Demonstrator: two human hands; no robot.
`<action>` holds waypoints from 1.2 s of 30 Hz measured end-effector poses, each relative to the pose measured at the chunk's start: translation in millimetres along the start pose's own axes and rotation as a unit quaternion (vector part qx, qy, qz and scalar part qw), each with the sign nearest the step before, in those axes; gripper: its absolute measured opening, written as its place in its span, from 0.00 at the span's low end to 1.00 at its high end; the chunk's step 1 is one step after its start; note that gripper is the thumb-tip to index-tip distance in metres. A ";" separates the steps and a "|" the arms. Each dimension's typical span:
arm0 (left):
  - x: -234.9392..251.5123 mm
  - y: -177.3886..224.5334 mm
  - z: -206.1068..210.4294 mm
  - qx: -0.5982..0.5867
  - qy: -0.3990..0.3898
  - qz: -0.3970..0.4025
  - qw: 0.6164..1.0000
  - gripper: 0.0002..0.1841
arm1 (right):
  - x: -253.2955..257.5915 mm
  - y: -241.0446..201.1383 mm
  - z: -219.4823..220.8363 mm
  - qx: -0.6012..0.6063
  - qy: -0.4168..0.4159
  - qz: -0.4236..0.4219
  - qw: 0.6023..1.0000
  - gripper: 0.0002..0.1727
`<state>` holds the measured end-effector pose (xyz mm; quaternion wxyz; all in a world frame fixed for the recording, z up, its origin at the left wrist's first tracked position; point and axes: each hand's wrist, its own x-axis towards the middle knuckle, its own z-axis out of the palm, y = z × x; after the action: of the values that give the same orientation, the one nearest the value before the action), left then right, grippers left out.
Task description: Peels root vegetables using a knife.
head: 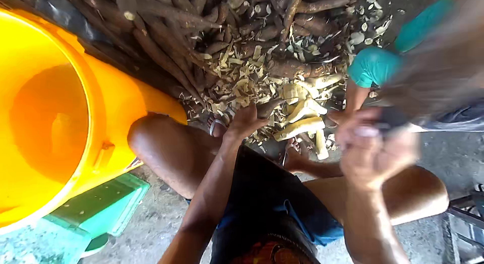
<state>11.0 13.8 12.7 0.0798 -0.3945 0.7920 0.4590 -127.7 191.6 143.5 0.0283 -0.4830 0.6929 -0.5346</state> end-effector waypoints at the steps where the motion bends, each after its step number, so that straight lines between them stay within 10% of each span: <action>1: 0.2 3.4 2.3 0.020 0.016 0.005 1.000 0.39 | 8.1 -6.9 1.7 0.009 0.026 -0.035 0.999 0.19; 4: 0.4 9.7 10.4 0.055 0.050 0.012 0.997 0.36 | -47.1 41.2 27.2 -0.116 -0.099 0.085 0.985 0.24; 6: -5.5 9.5 11.9 0.068 0.065 0.009 0.996 0.36 | -96.3 92.4 43.8 -0.203 -0.300 0.311 0.879 0.27; 8: -2.6 4.0 6.1 0.055 0.089 0.007 0.995 0.38 | -110.8 116.9 49.8 -0.197 -0.311 0.418 0.830 0.27; 15: 7.5 -13.5 5.8 -0.118 0.128 0.095 0.980 0.38 | -62.3 73.2 36.3 0.019 -0.075 0.270 0.960 0.20; 20: 11.3 -10.8 12.5 -0.222 0.178 0.171 0.943 0.36 | -73.6 62.7 45.3 0.175 0.000 0.196 0.965 0.23; 23: 5.9 -8.2 15.8 -0.411 0.139 0.141 0.890 0.30 | -76.5 62.7 48.7 0.193 -0.017 0.228 0.954 0.27; 28: -1.7 1.3 8.1 -0.769 0.053 -0.038 0.636 0.20 | -67.8 66.3 59.3 0.045 -0.046 0.180 0.982 0.18; 33: -1.8 1.0 12.0 -0.756 0.035 -0.028 0.653 0.31 | -38.7 79.4 70.3 -0.025 -0.105 0.085 0.991 0.18; 36: -1.6 2.1 17.6 -0.761 0.032 -0.024 0.648 0.31 | -9.7 81.9 75.5 -0.103 -0.224 0.047 0.968 0.36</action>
<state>6.4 29.1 5.0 -0.2628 -0.3504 0.1566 0.8852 -132.9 141.4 43.8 0.1577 -0.5574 0.7424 -0.3365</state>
